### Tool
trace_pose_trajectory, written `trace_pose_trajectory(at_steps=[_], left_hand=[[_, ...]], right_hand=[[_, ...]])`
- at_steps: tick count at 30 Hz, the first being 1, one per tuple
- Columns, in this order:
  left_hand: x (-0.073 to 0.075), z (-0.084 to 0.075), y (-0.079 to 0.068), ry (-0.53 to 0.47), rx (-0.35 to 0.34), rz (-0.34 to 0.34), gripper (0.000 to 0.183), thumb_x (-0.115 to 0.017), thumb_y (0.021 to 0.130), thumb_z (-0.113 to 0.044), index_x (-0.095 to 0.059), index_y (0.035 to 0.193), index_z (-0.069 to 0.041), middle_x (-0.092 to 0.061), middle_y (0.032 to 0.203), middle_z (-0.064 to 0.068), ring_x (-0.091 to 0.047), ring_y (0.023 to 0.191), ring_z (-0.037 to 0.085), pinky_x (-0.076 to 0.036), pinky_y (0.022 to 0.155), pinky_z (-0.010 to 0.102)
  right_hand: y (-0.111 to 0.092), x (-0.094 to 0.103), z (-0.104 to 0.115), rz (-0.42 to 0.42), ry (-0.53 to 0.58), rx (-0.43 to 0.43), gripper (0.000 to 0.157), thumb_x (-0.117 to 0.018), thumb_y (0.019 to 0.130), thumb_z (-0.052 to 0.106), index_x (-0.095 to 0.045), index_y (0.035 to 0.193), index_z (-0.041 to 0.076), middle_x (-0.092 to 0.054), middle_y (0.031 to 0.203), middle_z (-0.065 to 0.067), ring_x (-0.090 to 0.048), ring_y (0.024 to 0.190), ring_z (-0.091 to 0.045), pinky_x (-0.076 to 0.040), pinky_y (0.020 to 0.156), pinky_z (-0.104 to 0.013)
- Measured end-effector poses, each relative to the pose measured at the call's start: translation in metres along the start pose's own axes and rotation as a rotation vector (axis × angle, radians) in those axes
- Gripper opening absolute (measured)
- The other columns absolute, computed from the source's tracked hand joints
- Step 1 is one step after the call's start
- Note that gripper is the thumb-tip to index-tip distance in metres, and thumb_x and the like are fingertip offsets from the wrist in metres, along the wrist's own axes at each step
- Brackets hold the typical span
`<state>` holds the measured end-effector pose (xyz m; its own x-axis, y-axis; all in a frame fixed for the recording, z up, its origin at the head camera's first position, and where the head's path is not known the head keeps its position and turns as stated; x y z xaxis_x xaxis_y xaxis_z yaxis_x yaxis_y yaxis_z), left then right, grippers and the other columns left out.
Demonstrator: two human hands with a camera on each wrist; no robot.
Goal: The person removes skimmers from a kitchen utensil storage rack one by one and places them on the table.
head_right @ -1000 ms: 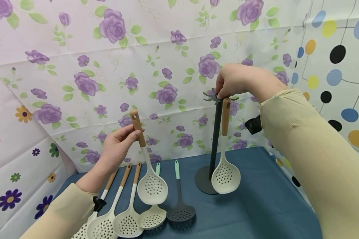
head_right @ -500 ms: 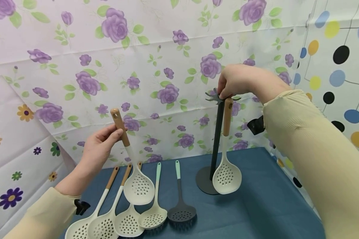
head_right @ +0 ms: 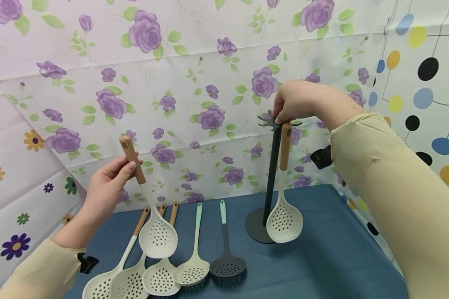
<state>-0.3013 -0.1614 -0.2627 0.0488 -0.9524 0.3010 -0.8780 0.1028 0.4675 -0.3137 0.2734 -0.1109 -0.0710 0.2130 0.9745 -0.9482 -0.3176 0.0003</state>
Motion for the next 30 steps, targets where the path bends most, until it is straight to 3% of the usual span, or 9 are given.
trace_pose_trajectory(at_steps=[10,16,24,27,30], left_hand=[[0.024,0.012,-0.012,0.048,0.05,-0.033,0.054,-0.053,0.107,-0.041,-0.051,0.153,-0.013,-0.064,0.136,0.002,-0.058,0.125,0.009,-0.046,0.098,0.016],[0.045,0.017,-0.018,0.016,0.058,-0.093,0.053,-0.055,0.106,-0.039,-0.051,0.153,-0.014,-0.065,0.134,-0.001,-0.056,0.127,0.009,-0.045,0.099,0.013],[0.066,0.02,-0.021,-0.075,0.022,-0.146,0.051,-0.059,0.105,-0.033,-0.054,0.15,-0.008,-0.067,0.123,-0.005,-0.059,0.119,0.003,-0.046,0.094,0.01],[0.074,0.021,-0.023,-0.08,0.016,-0.161,0.052,-0.059,0.105,-0.031,-0.053,0.149,-0.005,-0.067,0.121,-0.005,-0.06,0.118,0.002,-0.047,0.093,0.01],[0.083,0.022,-0.024,-0.024,0.031,-0.174,0.053,-0.057,0.106,-0.033,-0.052,0.15,-0.005,-0.066,0.122,-0.006,-0.059,0.117,0.002,-0.046,0.092,0.009]], right_hand=[[0.002,-0.002,0.0,0.003,0.018,0.006,0.02,-0.069,0.099,0.014,-0.077,0.11,0.0,-0.073,0.1,-0.008,-0.064,0.092,-0.025,-0.052,0.08,-0.044],[0.001,-0.002,0.0,-0.002,0.011,0.008,0.02,-0.068,0.099,0.014,-0.077,0.11,0.0,-0.073,0.1,-0.009,-0.064,0.092,-0.026,-0.052,0.079,-0.045],[-0.001,-0.001,0.0,-0.008,0.001,0.01,0.018,-0.068,0.099,0.014,-0.078,0.109,0.002,-0.073,0.1,-0.008,-0.064,0.092,-0.025,-0.052,0.079,-0.044],[-0.002,-0.001,0.0,-0.007,0.004,0.008,0.017,-0.068,0.099,0.013,-0.078,0.107,0.002,-0.073,0.099,-0.008,-0.063,0.091,-0.025,-0.052,0.078,-0.043],[-0.002,-0.001,0.0,-0.008,0.004,0.005,0.017,-0.068,0.099,0.013,-0.079,0.107,0.003,-0.073,0.099,-0.007,-0.063,0.09,-0.025,-0.052,0.077,-0.042]])
Point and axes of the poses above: each hand's wrist, its own y-axis towards the middle knuckle, its own x-axis out of the back of the hand, z = x × y, the point moved 5 cm from there along y, towards the middle knuckle
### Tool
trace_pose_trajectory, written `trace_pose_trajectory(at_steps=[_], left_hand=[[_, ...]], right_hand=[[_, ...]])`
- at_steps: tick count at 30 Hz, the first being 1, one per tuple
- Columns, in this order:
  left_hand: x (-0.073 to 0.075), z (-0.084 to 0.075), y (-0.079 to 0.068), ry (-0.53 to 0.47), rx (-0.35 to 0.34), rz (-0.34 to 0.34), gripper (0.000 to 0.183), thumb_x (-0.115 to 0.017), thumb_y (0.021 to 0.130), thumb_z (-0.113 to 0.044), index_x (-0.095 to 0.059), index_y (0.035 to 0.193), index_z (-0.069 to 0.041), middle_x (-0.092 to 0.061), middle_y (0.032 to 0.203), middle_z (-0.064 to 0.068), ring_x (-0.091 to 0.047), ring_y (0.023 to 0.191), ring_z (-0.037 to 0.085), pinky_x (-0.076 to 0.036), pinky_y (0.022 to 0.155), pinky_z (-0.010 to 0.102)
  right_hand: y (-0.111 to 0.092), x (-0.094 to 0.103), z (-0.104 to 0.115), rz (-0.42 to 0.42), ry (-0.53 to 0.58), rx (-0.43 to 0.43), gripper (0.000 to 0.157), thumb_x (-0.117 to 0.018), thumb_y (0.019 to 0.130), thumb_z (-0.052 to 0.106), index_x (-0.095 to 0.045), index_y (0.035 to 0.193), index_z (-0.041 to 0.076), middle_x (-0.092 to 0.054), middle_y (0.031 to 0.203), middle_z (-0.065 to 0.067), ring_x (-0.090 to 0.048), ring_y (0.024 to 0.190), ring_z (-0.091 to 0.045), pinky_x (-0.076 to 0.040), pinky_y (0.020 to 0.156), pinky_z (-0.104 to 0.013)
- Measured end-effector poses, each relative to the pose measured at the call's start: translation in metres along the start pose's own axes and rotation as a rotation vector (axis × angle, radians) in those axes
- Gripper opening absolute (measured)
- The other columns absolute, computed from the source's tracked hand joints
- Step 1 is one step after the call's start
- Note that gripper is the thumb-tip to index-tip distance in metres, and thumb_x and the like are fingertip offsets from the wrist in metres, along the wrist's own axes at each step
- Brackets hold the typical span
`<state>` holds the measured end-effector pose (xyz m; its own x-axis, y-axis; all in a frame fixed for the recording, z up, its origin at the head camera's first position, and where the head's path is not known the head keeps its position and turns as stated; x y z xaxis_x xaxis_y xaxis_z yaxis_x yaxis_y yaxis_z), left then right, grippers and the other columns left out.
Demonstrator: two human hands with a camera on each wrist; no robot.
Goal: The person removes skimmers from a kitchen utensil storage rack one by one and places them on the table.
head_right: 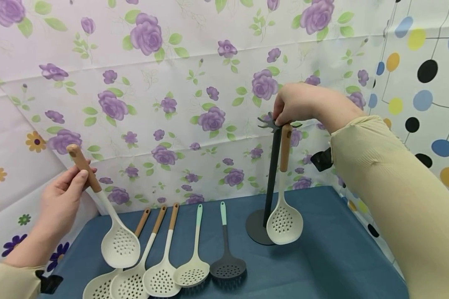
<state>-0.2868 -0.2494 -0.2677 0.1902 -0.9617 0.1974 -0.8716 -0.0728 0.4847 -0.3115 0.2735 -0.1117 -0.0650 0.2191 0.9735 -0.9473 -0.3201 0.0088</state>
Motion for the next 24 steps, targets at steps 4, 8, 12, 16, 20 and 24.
trace_pose_trajectory(at_steps=[4,8,12,16,20,24], left_hand=[[0.014,0.002,0.001,0.051,-0.007,-0.02,0.051,-0.056,0.107,-0.032,-0.052,0.15,-0.006,-0.066,0.122,-0.007,-0.058,0.117,0.001,-0.045,0.094,0.009],[0.028,0.006,0.001,0.022,-0.022,-0.028,0.049,-0.055,0.107,-0.028,-0.051,0.151,-0.005,-0.066,0.121,-0.008,-0.059,0.115,-0.001,-0.045,0.096,0.009],[0.045,0.011,0.001,0.143,0.022,-0.061,0.047,-0.051,0.108,-0.033,-0.053,0.15,-0.011,-0.064,0.125,-0.012,-0.056,0.117,-0.001,-0.044,0.094,0.008],[0.06,0.018,0.002,0.264,0.089,-0.097,0.051,-0.047,0.109,-0.038,-0.049,0.154,-0.015,-0.06,0.132,-0.012,-0.052,0.127,0.004,-0.043,0.098,0.009],[0.071,0.023,0.002,0.289,0.125,-0.122,0.054,-0.045,0.109,-0.039,-0.043,0.157,-0.013,-0.058,0.134,-0.011,-0.049,0.134,0.007,-0.04,0.102,0.013],[0.08,0.027,0.001,0.295,0.138,-0.158,0.051,-0.046,0.109,-0.038,-0.047,0.155,-0.014,-0.06,0.128,-0.017,-0.048,0.133,0.004,-0.038,0.102,0.009]], right_hand=[[0.0,0.0,0.0,0.004,-0.004,0.002,0.018,-0.068,0.099,0.014,-0.079,0.107,0.003,-0.073,0.099,-0.007,-0.063,0.091,-0.025,-0.052,0.078,-0.043],[0.001,0.0,0.001,0.003,0.001,0.004,0.018,-0.068,0.099,0.014,-0.078,0.107,0.002,-0.073,0.099,-0.007,-0.063,0.092,-0.026,-0.052,0.079,-0.044],[0.001,-0.001,0.001,0.001,0.007,0.002,0.018,-0.067,0.099,0.013,-0.078,0.109,0.002,-0.073,0.1,-0.008,-0.063,0.092,-0.026,-0.052,0.08,-0.044],[0.001,-0.001,-0.001,0.002,0.007,0.005,0.019,-0.068,0.099,0.013,-0.077,0.11,0.001,-0.074,0.1,-0.008,-0.064,0.092,-0.025,-0.053,0.08,-0.045],[0.001,0.0,-0.002,-0.003,0.01,0.007,0.018,-0.068,0.099,0.012,-0.078,0.109,0.001,-0.074,0.099,-0.008,-0.064,0.092,-0.025,-0.053,0.079,-0.044],[0.001,0.0,-0.001,-0.005,0.01,0.007,0.018,-0.067,0.099,0.012,-0.078,0.108,0.001,-0.074,0.099,-0.007,-0.064,0.092,-0.025,-0.053,0.079,-0.044]])
Point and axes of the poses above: each hand's wrist, its own y-axis towards the middle knuckle, its own x-axis out of the back of the hand, z = x × y, the point moved 5 cm from there along y, towards the middle knuckle
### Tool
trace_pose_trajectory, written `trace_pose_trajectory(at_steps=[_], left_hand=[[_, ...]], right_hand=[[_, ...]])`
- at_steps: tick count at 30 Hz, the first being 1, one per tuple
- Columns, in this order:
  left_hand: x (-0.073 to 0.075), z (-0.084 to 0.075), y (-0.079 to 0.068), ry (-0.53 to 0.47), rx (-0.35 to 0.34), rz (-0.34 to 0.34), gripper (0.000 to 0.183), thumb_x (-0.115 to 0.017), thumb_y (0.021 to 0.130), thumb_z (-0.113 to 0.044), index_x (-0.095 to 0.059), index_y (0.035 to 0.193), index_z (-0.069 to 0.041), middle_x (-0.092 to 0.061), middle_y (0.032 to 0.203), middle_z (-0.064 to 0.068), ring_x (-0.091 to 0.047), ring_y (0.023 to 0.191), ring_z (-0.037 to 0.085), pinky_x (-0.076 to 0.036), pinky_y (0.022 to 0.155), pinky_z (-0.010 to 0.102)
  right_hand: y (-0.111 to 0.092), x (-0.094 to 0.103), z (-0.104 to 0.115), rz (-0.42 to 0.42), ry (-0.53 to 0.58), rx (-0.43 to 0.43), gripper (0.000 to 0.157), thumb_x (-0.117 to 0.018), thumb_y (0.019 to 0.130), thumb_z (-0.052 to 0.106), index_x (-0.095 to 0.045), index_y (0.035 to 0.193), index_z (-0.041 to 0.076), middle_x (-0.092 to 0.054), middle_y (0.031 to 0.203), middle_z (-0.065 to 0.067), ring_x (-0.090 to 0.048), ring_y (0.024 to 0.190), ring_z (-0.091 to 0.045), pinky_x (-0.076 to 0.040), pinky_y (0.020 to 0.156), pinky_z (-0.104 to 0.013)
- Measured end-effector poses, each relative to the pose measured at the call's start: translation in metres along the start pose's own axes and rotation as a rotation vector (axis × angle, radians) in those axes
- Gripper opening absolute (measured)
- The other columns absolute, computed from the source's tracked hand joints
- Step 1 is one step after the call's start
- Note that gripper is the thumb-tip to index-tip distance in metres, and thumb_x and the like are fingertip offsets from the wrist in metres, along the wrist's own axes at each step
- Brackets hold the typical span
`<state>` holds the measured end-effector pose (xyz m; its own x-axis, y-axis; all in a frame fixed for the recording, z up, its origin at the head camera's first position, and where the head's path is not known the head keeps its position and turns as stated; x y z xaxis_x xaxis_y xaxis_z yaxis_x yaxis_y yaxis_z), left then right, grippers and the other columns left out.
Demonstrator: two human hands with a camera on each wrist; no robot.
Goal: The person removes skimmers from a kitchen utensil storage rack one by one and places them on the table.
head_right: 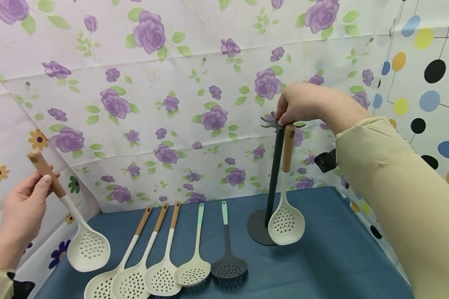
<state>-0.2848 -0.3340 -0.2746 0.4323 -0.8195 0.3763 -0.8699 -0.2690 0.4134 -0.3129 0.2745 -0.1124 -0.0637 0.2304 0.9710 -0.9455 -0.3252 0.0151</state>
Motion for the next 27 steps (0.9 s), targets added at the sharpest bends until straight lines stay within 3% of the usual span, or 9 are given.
trace_pose_trajectory(at_steps=[7,13,16,20,27], left_hand=[[0.01,0.012,0.003,0.042,0.029,-0.059,0.049,-0.048,0.109,-0.037,-0.051,0.153,-0.017,-0.062,0.122,-0.024,-0.051,0.126,-0.003,-0.04,0.086,0.001],[0.013,0.02,0.005,0.12,0.052,-0.055,0.053,-0.046,0.109,-0.043,-0.048,0.155,-0.017,-0.061,0.126,-0.023,-0.047,0.13,-0.002,-0.039,0.086,0.002],[0.014,0.023,0.006,0.184,0.045,-0.048,0.055,-0.045,0.109,-0.045,-0.048,0.154,-0.014,-0.063,0.133,-0.015,-0.051,0.122,0.0,-0.044,0.08,0.007],[0.014,0.031,0.008,0.273,0.03,-0.033,0.057,-0.043,0.109,-0.047,-0.052,0.151,-0.009,-0.064,0.135,-0.001,-0.051,0.103,-0.002,-0.041,0.068,0.012],[0.015,0.044,0.013,0.353,0.018,-0.016,0.059,-0.043,0.108,-0.048,-0.056,0.146,-0.004,-0.064,0.133,0.019,-0.045,0.091,-0.012,-0.038,0.066,0.012]], right_hand=[[0.0,-0.001,0.001,0.001,0.003,-0.001,0.017,-0.067,0.099,0.012,-0.079,0.107,0.003,-0.074,0.097,-0.007,-0.064,0.091,-0.025,-0.053,0.078,-0.042],[0.0,-0.001,0.001,-0.005,-0.003,0.003,0.017,-0.068,0.099,0.012,-0.079,0.108,0.003,-0.074,0.098,-0.006,-0.064,0.091,-0.025,-0.053,0.079,-0.042],[0.0,-0.001,0.001,-0.009,-0.005,0.003,0.017,-0.068,0.098,0.012,-0.078,0.108,0.002,-0.074,0.098,-0.006,-0.064,0.091,-0.025,-0.053,0.079,-0.043],[0.0,0.0,0.0,-0.009,-0.008,0.005,0.018,-0.069,0.098,0.013,-0.078,0.108,0.002,-0.074,0.098,-0.007,-0.064,0.091,-0.025,-0.053,0.079,-0.043],[0.0,-0.001,0.001,-0.005,-0.002,-0.001,0.018,-0.068,0.099,0.013,-0.078,0.109,0.003,-0.074,0.1,-0.007,-0.064,0.092,-0.025,-0.053,0.08,-0.043]])
Point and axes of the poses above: each hand's wrist, its own y-axis towards the middle knuckle, its own x-axis out of the back of the hand, z = x × y, the point moved 5 cm from there along y, towards the middle knuckle
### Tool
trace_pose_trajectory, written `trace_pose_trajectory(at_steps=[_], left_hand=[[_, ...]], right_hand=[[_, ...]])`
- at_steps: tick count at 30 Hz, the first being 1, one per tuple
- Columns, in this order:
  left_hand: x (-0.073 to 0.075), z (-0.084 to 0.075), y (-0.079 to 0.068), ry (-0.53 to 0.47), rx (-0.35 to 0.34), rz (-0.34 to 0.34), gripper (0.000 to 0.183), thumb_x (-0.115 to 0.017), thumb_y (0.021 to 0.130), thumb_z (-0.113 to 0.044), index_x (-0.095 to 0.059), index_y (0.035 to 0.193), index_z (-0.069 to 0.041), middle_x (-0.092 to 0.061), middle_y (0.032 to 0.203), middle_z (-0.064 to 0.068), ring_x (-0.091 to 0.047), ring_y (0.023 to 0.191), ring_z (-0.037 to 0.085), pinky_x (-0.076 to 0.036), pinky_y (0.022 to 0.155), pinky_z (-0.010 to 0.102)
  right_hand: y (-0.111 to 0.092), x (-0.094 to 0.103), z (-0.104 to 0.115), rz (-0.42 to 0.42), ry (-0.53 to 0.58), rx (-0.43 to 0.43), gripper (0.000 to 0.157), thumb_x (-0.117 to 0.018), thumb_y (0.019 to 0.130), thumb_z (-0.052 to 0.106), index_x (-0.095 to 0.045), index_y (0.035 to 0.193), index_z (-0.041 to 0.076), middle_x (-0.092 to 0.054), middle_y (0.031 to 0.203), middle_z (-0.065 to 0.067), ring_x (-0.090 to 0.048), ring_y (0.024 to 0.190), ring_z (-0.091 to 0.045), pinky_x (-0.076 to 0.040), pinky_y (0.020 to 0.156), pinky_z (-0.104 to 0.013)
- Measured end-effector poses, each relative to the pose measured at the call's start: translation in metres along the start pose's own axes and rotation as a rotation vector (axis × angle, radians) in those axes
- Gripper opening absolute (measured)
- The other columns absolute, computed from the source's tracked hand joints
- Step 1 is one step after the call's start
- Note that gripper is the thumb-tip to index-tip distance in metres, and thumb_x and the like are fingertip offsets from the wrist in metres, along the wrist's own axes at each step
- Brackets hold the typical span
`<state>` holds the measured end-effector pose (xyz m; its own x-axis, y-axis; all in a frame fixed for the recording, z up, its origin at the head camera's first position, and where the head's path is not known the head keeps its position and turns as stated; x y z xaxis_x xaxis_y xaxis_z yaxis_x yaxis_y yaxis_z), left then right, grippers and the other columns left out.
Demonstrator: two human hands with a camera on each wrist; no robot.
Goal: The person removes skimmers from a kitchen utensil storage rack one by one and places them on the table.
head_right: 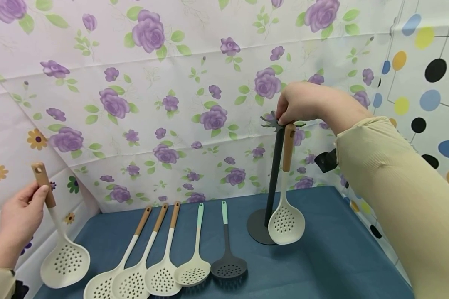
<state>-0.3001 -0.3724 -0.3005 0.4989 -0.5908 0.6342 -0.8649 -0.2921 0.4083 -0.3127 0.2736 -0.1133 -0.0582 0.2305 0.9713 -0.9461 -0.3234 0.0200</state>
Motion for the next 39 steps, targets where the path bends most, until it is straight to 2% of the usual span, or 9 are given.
trace_pose_trajectory(at_steps=[2,4,6,7,9,12,27,33,39], left_hand=[[-0.003,0.003,0.001,0.024,-0.015,0.022,0.06,-0.042,0.109,-0.047,-0.053,0.148,-0.003,-0.061,0.135,0.027,-0.052,0.095,-0.005,-0.039,0.065,0.011],[-0.007,0.006,0.001,0.041,-0.023,0.066,0.062,-0.038,0.11,-0.046,-0.046,0.152,0.0,-0.056,0.137,0.032,-0.063,0.105,0.014,-0.051,0.072,0.021],[-0.012,0.01,0.001,0.048,-0.025,0.111,0.064,-0.034,0.111,-0.045,-0.039,0.155,0.001,-0.052,0.139,0.037,-0.061,0.115,0.039,-0.058,0.081,0.041],[-0.015,0.012,0.0,0.046,-0.024,0.136,0.065,-0.033,0.111,-0.045,-0.035,0.157,0.002,-0.049,0.14,0.04,-0.056,0.119,0.05,-0.057,0.086,0.052],[-0.021,0.016,-0.001,0.041,-0.022,0.181,0.067,-0.03,0.112,-0.044,-0.029,0.158,0.005,-0.045,0.14,0.043,-0.05,0.122,0.059,-0.047,0.089,0.071],[-0.03,0.022,-0.002,0.04,-0.028,0.229,0.067,-0.029,0.112,-0.042,-0.029,0.156,0.008,-0.046,0.137,0.045,-0.051,0.119,0.06,-0.045,0.089,0.074],[-0.082,0.045,-0.001,0.093,-0.066,0.514,0.06,-0.031,0.114,-0.031,-0.033,0.149,0.018,-0.054,0.13,0.042,-0.055,0.116,0.057,-0.047,0.09,0.07],[-0.094,0.05,-0.002,0.076,-0.039,0.572,0.058,-0.034,0.114,-0.027,-0.033,0.147,0.021,-0.051,0.133,0.043,-0.053,0.119,0.058,-0.046,0.094,0.07],[-0.107,0.048,-0.001,0.068,-0.071,0.61,0.051,-0.036,0.114,-0.021,-0.043,0.14,0.022,-0.059,0.125,0.039,-0.059,0.113,0.05,-0.05,0.091,0.063]], right_hand=[[0.0,0.0,0.0,0.0,0.0,0.0,0.018,-0.068,0.099,0.013,-0.078,0.109,0.002,-0.074,0.1,-0.007,-0.064,0.092,-0.024,-0.054,0.08,-0.044],[0.0,0.0,0.0,-0.001,-0.004,0.003,0.018,-0.068,0.099,0.013,-0.078,0.109,0.002,-0.074,0.1,-0.007,-0.065,0.092,-0.024,-0.054,0.08,-0.044],[0.0,0.0,0.0,-0.002,-0.006,0.004,0.018,-0.068,0.099,0.012,-0.078,0.109,0.002,-0.074,0.1,-0.007,-0.064,0.092,-0.024,-0.054,0.08,-0.043],[0.0,0.0,0.0,-0.002,-0.006,0.003,0.018,-0.068,0.099,0.012,-0.078,0.109,0.002,-0.074,0.1,-0.007,-0.064,0.092,-0.024,-0.054,0.08,-0.043],[0.0,0.0,-0.001,0.0,-0.007,0.004,0.018,-0.068,0.099,0.012,-0.078,0.11,0.002,-0.074,0.1,-0.008,-0.065,0.092,-0.024,-0.054,0.08,-0.043],[0.0,0.0,-0.002,0.008,-0.002,0.002,0.019,-0.068,0.099,0.012,-0.077,0.111,0.0,-0.074,0.101,-0.008,-0.065,0.093,-0.024,-0.054,0.08,-0.044],[0.001,0.0,-0.002,0.008,-0.002,-0.003,0.02,-0.067,0.1,0.013,-0.077,0.111,0.0,-0.075,0.101,-0.009,-0.065,0.093,-0.024,-0.054,0.08,-0.044],[0.002,0.0,-0.001,0.006,-0.001,-0.006,0.02,-0.067,0.1,0.013,-0.077,0.112,0.001,-0.075,0.102,-0.009,-0.066,0.093,-0.024,-0.054,0.08,-0.044],[0.001,0.0,-0.001,0.005,-0.004,-0.015,0.019,-0.068,0.1,0.013,-0.078,0.111,0.002,-0.075,0.101,-0.007,-0.065,0.093,-0.023,-0.053,0.081,-0.043]])
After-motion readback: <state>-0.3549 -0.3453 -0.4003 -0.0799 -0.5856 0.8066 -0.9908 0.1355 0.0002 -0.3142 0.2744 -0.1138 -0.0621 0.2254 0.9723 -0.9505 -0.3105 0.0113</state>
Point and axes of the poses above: each hand's wrist, its own y-axis towards the middle knuckle, its own x-axis out of the back of the hand, z = x × y, the point moved 5 cm from there along y, towards the middle knuckle
